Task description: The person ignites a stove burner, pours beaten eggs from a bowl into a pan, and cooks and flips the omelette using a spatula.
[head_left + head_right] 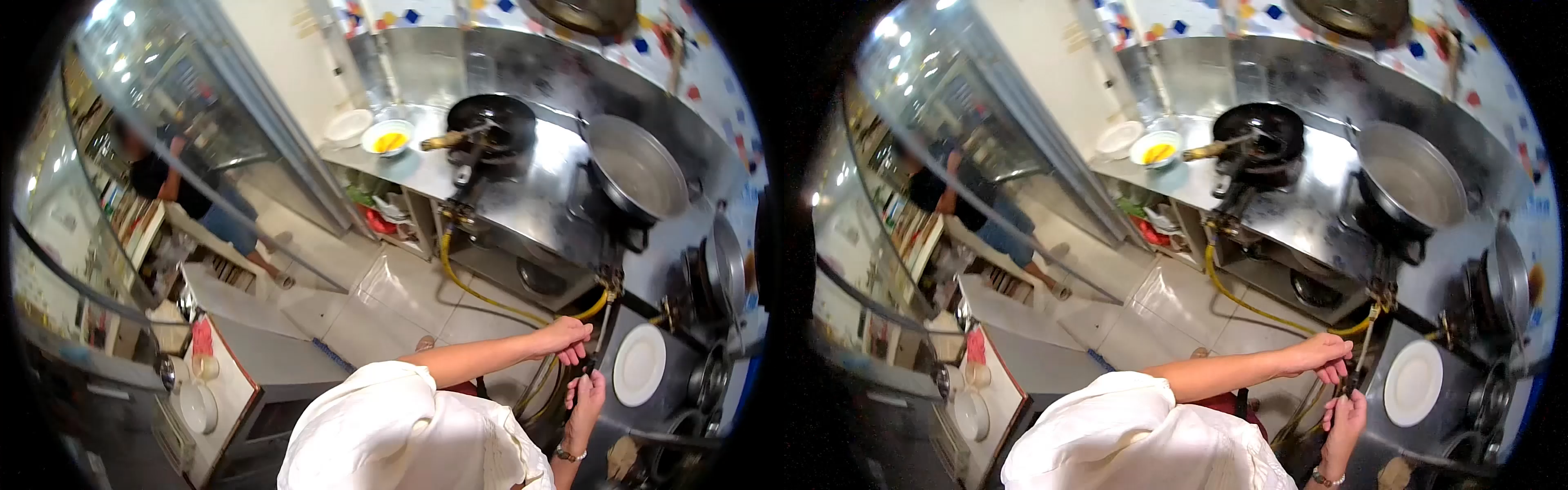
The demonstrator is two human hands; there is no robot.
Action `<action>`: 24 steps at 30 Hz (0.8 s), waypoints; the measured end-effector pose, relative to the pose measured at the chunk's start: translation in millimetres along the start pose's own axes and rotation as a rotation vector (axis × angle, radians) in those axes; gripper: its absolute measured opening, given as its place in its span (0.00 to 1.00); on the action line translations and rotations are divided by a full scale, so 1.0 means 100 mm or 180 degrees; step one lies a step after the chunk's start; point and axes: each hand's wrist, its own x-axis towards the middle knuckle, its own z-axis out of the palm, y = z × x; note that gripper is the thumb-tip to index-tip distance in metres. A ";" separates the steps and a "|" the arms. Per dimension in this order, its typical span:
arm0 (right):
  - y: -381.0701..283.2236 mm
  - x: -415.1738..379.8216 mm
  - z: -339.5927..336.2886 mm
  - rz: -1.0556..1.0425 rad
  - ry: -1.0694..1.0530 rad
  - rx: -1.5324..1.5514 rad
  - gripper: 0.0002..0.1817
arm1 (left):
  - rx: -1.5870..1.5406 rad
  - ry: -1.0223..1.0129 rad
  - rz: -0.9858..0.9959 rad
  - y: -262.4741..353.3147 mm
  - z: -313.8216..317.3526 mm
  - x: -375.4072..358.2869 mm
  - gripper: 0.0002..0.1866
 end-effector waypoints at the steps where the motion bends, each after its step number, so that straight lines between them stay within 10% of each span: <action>1: -0.07 0.13 -0.02 0.0008 -0.0269 -0.0155 0.10 | -0.0350 0.0047 0.0274 0.08 0.03 0.02 0.19; 12: -0.20 0.00 2.36 0.0266 -0.2058 -0.0396 0.11 | -0.0975 0.1208 0.1609 0.59 -1.50 -1.90 0.08; 24: 0.12 -0.03 3.41 0.0908 -0.1983 -0.0008 0.14 | -0.1335 0.1498 0.1437 0.54 -2.46 -2.36 0.10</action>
